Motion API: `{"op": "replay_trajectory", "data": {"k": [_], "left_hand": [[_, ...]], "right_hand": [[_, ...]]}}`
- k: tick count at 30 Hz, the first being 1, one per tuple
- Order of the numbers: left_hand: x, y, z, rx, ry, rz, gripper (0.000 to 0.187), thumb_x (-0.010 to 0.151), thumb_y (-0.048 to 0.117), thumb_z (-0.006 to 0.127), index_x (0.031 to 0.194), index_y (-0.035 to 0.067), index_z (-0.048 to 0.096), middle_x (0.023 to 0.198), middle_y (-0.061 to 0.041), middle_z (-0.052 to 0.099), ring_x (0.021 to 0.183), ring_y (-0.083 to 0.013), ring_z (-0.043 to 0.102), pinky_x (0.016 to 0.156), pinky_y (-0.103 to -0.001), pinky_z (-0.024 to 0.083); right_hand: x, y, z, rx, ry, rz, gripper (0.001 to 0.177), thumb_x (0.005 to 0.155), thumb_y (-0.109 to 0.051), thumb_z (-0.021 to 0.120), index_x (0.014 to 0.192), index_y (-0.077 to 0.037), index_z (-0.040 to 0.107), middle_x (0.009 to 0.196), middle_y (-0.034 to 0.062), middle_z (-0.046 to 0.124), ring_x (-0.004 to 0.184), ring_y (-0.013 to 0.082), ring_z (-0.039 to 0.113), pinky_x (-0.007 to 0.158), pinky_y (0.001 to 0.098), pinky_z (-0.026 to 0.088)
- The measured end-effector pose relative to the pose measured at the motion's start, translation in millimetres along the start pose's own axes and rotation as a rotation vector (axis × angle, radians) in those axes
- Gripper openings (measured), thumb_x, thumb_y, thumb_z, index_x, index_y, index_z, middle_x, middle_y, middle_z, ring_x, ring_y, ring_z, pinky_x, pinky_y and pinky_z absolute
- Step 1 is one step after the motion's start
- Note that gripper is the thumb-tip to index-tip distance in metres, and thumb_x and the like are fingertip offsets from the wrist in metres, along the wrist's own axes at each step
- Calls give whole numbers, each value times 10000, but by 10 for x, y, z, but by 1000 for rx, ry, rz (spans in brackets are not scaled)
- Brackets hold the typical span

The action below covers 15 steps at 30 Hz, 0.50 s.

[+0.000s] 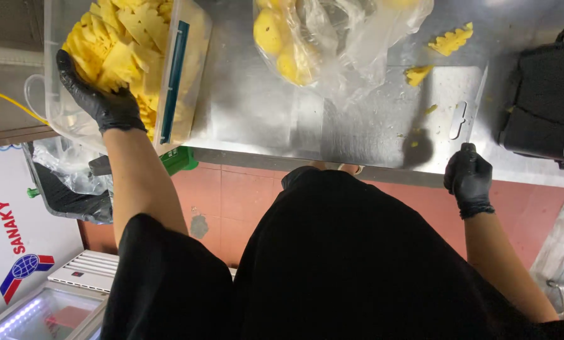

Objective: The recorder is slicing prepared pineapples on a metal counter and placing the slices into a plastic container.

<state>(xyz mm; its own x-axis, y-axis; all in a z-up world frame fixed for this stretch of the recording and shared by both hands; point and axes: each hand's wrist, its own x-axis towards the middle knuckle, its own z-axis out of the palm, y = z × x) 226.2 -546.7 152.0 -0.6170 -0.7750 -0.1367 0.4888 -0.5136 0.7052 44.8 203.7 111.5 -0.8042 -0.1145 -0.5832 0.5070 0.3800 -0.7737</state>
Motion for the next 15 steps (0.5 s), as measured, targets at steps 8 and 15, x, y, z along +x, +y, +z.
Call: {"op": "replay_trajectory", "data": {"k": [8,15], "left_hand": [[-324,-819,670,1436,267,882,478,1136,165,704,1515,-24,483,1557,-194,551,1448,-316,578,1280,-438,425],[-2321,-3618,3087,1026,-939,-62,323,922,87,715,1238,105,648,1223,-143,686,1093,-272,710,904,-354,588]], "right_hand": [[-169,5,51,92,59,19,584,1160,-447,410,725,-66,483,536,38,448,391,132,384,387,298,297],[-437,-107,-126,93,228,87,576,1122,-448,422,706,-60,513,529,30,461,386,128,389,380,300,288]]}}
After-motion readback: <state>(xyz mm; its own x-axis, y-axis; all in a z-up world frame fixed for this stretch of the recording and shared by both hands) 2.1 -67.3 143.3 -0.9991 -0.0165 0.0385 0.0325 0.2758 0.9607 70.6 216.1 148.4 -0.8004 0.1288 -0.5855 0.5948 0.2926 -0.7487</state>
